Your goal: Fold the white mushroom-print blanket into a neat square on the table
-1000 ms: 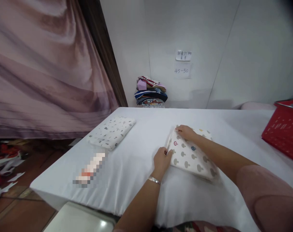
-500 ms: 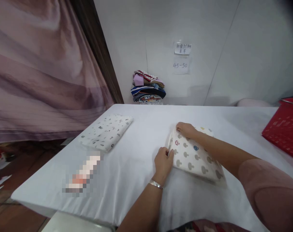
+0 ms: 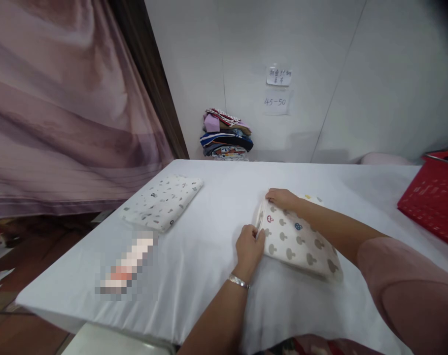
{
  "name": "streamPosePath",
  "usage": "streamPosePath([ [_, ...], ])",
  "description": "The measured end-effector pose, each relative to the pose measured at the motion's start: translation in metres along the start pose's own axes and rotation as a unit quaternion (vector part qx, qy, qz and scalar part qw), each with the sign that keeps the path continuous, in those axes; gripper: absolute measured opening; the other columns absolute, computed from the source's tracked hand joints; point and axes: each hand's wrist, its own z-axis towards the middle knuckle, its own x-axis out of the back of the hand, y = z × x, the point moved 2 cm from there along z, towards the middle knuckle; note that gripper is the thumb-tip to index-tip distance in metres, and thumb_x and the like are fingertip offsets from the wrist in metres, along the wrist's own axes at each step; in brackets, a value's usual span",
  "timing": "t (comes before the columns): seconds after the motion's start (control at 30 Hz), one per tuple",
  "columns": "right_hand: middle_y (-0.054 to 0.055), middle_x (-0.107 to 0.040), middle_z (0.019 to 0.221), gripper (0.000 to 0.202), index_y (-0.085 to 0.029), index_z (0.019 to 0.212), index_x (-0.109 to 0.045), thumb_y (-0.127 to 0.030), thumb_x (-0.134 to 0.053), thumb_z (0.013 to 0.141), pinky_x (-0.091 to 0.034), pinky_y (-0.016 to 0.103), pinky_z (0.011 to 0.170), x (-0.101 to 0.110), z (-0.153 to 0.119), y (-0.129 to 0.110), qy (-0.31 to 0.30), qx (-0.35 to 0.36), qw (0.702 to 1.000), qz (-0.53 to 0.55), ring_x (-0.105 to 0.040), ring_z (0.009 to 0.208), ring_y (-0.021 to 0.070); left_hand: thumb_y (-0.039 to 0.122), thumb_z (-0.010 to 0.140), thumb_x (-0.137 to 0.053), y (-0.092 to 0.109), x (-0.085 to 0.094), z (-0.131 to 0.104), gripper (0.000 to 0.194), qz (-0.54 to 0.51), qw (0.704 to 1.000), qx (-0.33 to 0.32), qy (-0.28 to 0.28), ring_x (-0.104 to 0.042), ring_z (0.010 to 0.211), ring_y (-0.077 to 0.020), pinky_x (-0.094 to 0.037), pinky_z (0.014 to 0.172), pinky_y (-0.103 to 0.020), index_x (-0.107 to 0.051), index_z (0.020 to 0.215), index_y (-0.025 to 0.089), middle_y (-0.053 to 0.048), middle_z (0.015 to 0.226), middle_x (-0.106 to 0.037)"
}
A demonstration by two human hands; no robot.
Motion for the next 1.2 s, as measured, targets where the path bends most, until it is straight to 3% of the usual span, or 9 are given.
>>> streamPosePath([
  [0.13, 0.005, -0.059, 0.100, 0.024, -0.023, 0.096, -0.064, -0.024, -0.040, 0.090, -0.036, 0.023, 0.066, -0.003, -0.007, -0.002, 0.034, 0.002, 0.999, -0.037, -0.055, 0.086, 0.0158, 0.041, 0.082, -0.052, 0.000, 0.000, -0.001, 0.021, -0.028, 1.000, -0.009, 0.006, -0.049, 0.070, -0.0116, -0.035, 0.064, -0.024, -0.051, 0.084, 0.021, 0.001, 0.082, -0.054],
  [0.43, 0.005, -0.058, 0.099, 0.023, -0.022, 0.092, -0.063, -0.023, -0.040, 0.091, -0.035, 0.023, 0.063, -0.002, -0.009, -0.005, 0.043, 0.018, 0.995, -0.087, -0.053, 0.088, 0.0160, 0.032, 0.082, -0.052, 0.002, 0.000, -0.001, 0.016, -0.021, 0.998, -0.048, 0.024, -0.047, 0.068, -0.0114, -0.034, 0.063, -0.024, -0.048, 0.071, 0.020, 0.002, 0.076, -0.052],
  [0.63, 0.005, -0.058, 0.103, 0.025, -0.022, 0.096, -0.062, -0.023, -0.038, 0.091, -0.035, 0.023, 0.062, -0.002, -0.004, -0.006, 0.058, 0.009, 0.994, -0.095, -0.053, 0.091, 0.0160, 0.031, 0.082, -0.049, 0.002, 0.000, 0.000, 0.016, -0.032, 0.999, -0.018, 0.026, -0.045, 0.064, -0.0109, -0.032, 0.060, -0.024, -0.046, 0.070, 0.020, 0.003, 0.071, -0.051],
  [1.0, 0.004, -0.060, 0.105, 0.027, -0.023, 0.101, -0.063, -0.023, -0.038, 0.091, -0.039, 0.023, 0.072, -0.011, 0.001, -0.005, 0.068, -0.018, 0.997, 0.028, -0.055, 0.091, 0.0146, 0.028, 0.082, -0.047, 0.001, -0.001, 0.003, 0.017, 0.008, 1.000, 0.010, -0.004, -0.045, 0.062, -0.0117, -0.030, 0.057, -0.025, -0.043, 0.068, 0.020, 0.002, 0.069, -0.051],
  [1.2, 0.006, -0.060, 0.104, 0.031, -0.018, 0.115, -0.058, -0.023, -0.047, 0.086, -0.038, 0.028, 0.086, -0.019, 0.000, -0.004, 0.122, -0.062, 0.980, 0.145, -0.051, 0.100, 0.0184, 0.027, 0.083, -0.045, 0.002, -0.001, 0.003, 0.017, 0.012, 1.000, 0.014, 0.005, -0.047, 0.062, -0.0124, -0.030, 0.058, -0.025, -0.043, 0.068, 0.020, 0.002, 0.068, -0.051],
])
